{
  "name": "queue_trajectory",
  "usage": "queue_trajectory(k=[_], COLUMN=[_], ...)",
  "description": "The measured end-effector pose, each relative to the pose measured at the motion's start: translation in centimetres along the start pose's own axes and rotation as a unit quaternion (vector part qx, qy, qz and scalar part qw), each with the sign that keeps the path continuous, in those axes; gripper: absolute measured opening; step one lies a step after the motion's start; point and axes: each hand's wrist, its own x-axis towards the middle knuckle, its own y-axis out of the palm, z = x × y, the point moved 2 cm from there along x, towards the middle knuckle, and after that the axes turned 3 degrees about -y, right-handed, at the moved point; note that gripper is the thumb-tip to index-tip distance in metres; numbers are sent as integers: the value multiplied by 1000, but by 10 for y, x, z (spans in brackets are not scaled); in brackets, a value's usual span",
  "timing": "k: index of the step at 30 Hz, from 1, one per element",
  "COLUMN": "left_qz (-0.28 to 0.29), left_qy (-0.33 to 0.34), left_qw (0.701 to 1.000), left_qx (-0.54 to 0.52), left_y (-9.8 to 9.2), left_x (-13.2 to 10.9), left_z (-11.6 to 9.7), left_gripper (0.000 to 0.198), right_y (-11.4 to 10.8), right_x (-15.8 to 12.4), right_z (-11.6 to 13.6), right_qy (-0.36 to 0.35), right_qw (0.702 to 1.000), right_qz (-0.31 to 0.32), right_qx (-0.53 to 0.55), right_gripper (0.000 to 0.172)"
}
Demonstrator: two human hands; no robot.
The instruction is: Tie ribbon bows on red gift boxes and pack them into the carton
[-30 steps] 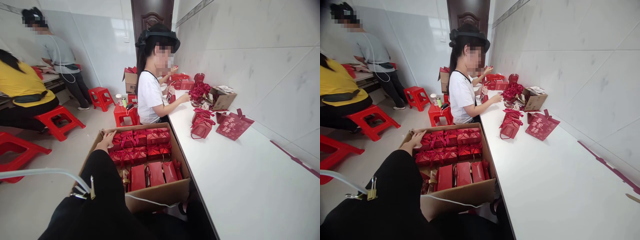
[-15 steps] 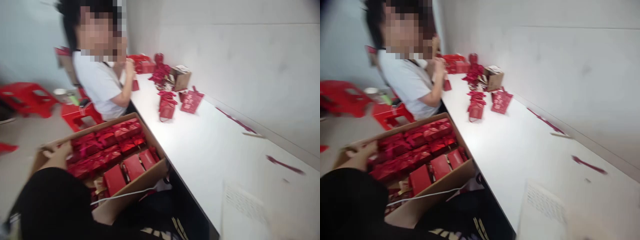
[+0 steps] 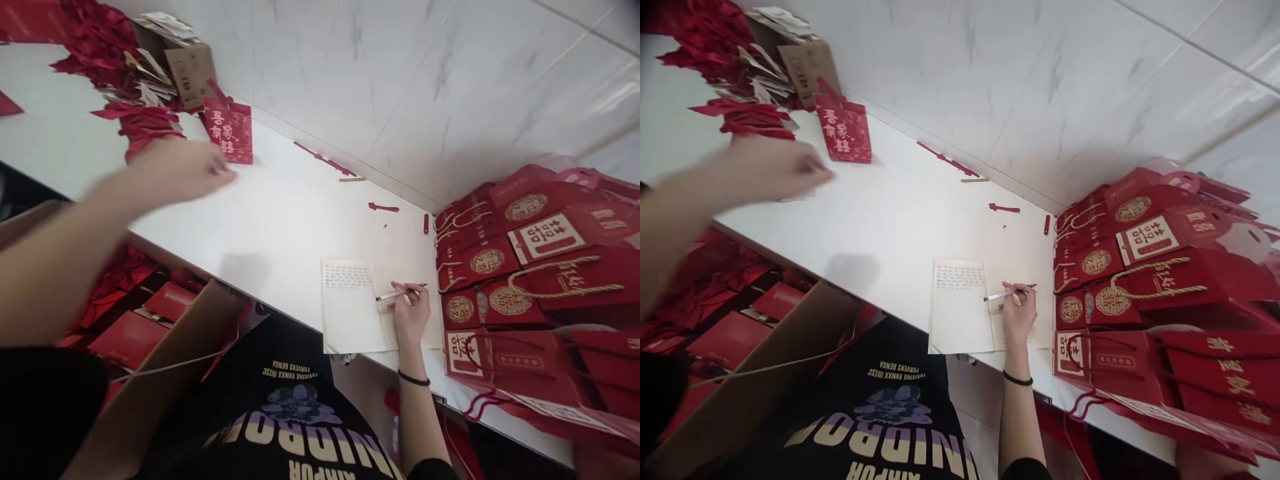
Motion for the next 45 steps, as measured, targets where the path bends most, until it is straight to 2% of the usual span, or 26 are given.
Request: queue_trajectory(k=[1, 2, 3, 5, 6, 7, 9, 11, 13, 16, 19, 24, 28, 33, 37, 41, 45], left_qz=[24, 35, 73, 163, 192, 199, 201, 193, 182, 180, 200, 229, 236, 225, 239, 267, 273], left_qy=[109, 179, 237, 331, 372, 389, 407, 409, 418, 440, 441, 445, 464, 458, 462, 481, 482], left_qw=[994, 983, 969, 929, 907, 898, 889, 889, 886, 877, 872, 862, 850, 858, 851, 833, 830], left_qx=[18, 20, 7, -25, -40, -45, -57, -71, -78, -70, -67, -78, -83, -68, -71, -66, -65], left_y=[3, 13, 30, 80, 105, 129, 164, 183, 191, 194, 195, 196, 198, 201, 200, 199, 199], left_x=[-3, -7, -13, -25, -31, -35, -39, -42, -44, -48, -50, -45, -42, -42, -41, -37, -35], left_z=[-36, -71, -103, -157, -176, -191, -207, -211, -208, -203, -202, -202, -201, -201, -200, -199, -198], left_gripper=[47, 37, 26, 15, 14, 15, 18, 20, 19, 18, 18, 15, 15, 15, 16, 27, 29], right_y=[0, 1, 1, 2, 2, 2, 2, 2, 4, 11, 20, 31, 35, 37, 37, 36, 37], right_x=[-2, -3, -4, -5, -6, -6, -7, -8, -9, -11, -10, -4, -3, -1, 0, -1, 0], right_z=[0, -1, -2, -4, -5, -5, -5, -2, 2, 8, 13, 16, 18, 19, 17, 17, 19], right_qy=[-8, -12, -12, -7, -8, -11, -23, -29, -20, 23, 70, 110, 88, 59, 53, 35, 7], right_qw=[1000, 1000, 1000, 999, 999, 999, 999, 998, 996, 987, 974, 974, 984, 993, 992, 993, 992], right_qz=[8, 15, 19, 27, 30, 32, 27, 25, 39, 80, 118, 145, 125, 99, 110, 112, 121], right_qx=[9, 15, 18, 23, 26, 28, 35, 52, 82, 137, 181, 137, 96, 39, 15, -10, -36], right_gripper=[33, 34, 34, 33, 32, 33, 34, 35, 35, 36, 37, 33, 36, 40, 39, 38, 36])
